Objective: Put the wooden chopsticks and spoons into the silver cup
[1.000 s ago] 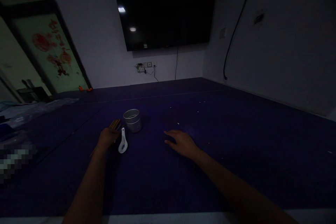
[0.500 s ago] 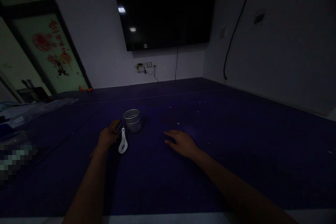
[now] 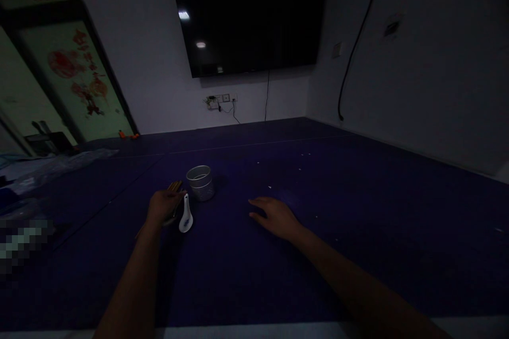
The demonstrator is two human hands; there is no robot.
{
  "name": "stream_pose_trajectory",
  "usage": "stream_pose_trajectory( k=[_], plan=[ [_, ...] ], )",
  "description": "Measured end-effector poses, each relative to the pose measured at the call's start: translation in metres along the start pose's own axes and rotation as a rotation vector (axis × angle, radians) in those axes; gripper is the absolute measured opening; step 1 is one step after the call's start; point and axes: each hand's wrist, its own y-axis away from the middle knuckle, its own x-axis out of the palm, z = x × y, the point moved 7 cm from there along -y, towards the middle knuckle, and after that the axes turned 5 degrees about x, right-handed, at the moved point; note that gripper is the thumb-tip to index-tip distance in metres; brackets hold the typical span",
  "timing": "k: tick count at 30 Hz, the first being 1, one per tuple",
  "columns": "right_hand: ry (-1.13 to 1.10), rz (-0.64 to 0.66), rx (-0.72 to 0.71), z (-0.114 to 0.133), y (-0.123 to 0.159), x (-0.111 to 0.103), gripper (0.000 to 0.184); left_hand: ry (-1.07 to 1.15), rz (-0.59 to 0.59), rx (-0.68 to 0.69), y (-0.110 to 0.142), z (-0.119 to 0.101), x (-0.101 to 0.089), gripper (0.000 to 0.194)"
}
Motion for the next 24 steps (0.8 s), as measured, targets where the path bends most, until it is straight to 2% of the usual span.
stream_pose_trajectory(
  k=[6, 11, 18, 24],
  plan=[
    [0.014, 0.013, 0.006, 0.000, 0.000, 0.001, 0.042, -0.016, 0.122, 0.013, -0.003, -0.001, 0.015, 0.035],
    [0.007, 0.014, 0.007, 0.000, 0.000, 0.000, 0.042, 0.035, 0.082, 0.011, -0.009, 0.004, 0.022, 0.033],
    [0.022, 0.026, 0.015, 0.000, 0.000, 0.001, 0.042, 0.085, 0.042, -0.036, -0.010, 0.009, 0.022, 0.029],
    [0.019, 0.033, 0.009, 0.000, -0.001, 0.001, 0.041, 0.102, 0.034, 0.011, -0.011, 0.010, 0.025, 0.028]
  ],
)
